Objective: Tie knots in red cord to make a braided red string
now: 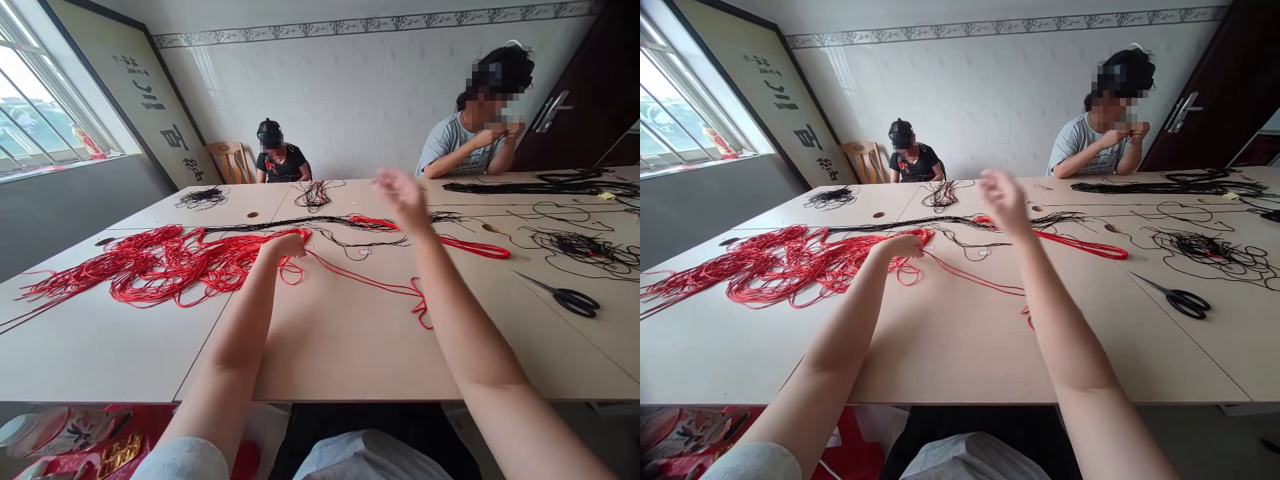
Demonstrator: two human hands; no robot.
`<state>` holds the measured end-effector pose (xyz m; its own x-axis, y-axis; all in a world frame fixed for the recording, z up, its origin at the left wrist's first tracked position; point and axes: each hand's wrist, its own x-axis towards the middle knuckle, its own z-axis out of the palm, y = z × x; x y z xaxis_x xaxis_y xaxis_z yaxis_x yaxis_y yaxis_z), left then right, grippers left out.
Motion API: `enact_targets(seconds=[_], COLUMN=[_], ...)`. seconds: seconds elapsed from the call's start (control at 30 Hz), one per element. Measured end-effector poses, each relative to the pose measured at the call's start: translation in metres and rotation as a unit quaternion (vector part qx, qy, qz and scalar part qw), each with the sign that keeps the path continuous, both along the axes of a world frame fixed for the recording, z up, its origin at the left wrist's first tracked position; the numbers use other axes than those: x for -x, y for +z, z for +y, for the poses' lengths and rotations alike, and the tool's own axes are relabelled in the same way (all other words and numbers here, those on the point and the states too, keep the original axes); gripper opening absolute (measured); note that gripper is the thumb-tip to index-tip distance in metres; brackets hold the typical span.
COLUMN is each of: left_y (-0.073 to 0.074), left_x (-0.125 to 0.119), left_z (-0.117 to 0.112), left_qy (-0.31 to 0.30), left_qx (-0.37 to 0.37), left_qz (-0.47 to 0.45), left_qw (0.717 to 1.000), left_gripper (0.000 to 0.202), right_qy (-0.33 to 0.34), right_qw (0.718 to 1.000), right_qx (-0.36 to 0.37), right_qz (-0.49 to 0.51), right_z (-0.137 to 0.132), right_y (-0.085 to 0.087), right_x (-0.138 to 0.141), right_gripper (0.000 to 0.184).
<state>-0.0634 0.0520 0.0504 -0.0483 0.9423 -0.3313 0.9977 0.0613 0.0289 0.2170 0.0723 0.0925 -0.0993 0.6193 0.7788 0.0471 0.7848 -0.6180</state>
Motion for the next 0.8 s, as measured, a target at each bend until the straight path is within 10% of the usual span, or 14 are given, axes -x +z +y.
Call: enact_targets(seconds=[0.1, 0.33, 0.53, 0.8], left_y=[0.002, 0.006, 0.008, 0.004], left_x=[-0.005, -0.012, -0.016, -0.004], left_z=[0.001, 0.002, 0.0, 0.0], left_qy=[-0.015, -0.039, -0.048, -0.023], left_qx=[-0.011, -0.016, 0.012, 0.028], left_qz=[-0.001, -0.017, -0.032, -0.024], left_qw=[1.0, 0.999, 0.998, 0.999], left_gripper=[0.023, 0.026, 0.024, 0.027], right_qy=[0.06, 0.146, 0.217, 0.128], right_qw=[0.953, 0.902, 0.886, 0.926], right_qx=[0.204, 0.362, 0.407, 0.316], right_qz=[-0.217, -0.182, -0.043, 0.163], right_z=[-0.02, -0.027, -0.011, 0.014], right_y=[-0.04, -0.102, -0.068, 0.007], right_x=[0.061, 0.11, 0.084, -0.012], right_gripper=[0.07, 0.064, 0.019, 0.011])
